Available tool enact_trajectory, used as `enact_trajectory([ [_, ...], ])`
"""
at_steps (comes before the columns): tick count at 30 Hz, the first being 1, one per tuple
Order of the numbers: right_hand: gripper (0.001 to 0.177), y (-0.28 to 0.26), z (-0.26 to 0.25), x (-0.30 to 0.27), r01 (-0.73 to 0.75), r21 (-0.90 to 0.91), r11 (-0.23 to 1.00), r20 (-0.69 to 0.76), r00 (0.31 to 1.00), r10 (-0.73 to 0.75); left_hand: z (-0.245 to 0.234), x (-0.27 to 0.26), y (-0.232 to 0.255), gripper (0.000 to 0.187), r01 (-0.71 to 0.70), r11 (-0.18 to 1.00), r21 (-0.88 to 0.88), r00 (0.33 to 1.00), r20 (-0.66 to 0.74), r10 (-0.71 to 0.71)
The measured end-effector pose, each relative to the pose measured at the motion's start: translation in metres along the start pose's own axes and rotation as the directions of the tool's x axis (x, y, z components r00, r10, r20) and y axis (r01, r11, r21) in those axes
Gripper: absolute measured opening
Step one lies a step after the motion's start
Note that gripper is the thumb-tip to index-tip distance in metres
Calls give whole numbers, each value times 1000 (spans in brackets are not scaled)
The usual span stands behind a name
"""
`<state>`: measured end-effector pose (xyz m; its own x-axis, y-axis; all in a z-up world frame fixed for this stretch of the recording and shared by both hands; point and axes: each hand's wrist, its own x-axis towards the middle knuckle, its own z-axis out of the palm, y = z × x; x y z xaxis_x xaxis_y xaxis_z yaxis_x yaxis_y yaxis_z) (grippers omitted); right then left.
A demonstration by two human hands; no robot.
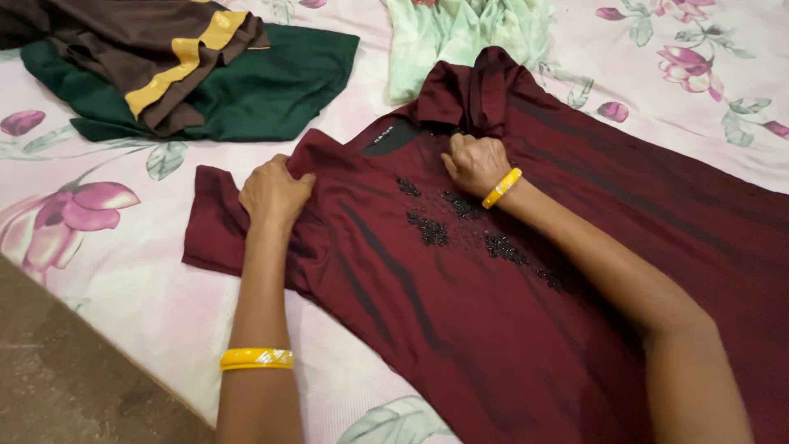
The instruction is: The person irons a maroon short-sleeved top with black embroidery on a bed. They use a blue electric iron to smooth the fabric, adjusting the garment and sleeves as needed.
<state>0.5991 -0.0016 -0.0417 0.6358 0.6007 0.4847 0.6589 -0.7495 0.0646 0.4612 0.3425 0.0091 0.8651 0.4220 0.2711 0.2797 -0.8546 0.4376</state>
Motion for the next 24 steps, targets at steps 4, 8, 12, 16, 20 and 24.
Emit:
enact_trajectory([
  [4, 30, 41, 40, 29, -82, -4, 997, 11, 997, 82, -10, -2, -6, 48, 28, 999, -29, 998, 54, -26],
  [8, 71, 83, 55, 93, -125, -91, 988, -187, 977, 107, -4, -3, -13, 29, 40, 991, -129, 997, -65, -49],
  [12, 63, 57, 46, 132, -266, 152, 952, -470, 827, 307, 4, -2, -18, 24, 34, 994, -106, 985, -164, -51],
  [16, 52, -13, 21, 73, 54, -71, 996, -312, 947, -74, 6, -1, -21, 24, 56, 989, -139, 984, -160, -78],
  [20, 31, -40, -2, 3, 226, -22, 974, -94, 969, -227, 8, 1, -21, 27, 40, 994, -102, 988, -144, -54],
  [24, 28, -1, 13, 6, 88, 27, 996, -100, 991, -85, 9, 1, -22, 26, 41, 993, -114, 993, -107, -53],
])
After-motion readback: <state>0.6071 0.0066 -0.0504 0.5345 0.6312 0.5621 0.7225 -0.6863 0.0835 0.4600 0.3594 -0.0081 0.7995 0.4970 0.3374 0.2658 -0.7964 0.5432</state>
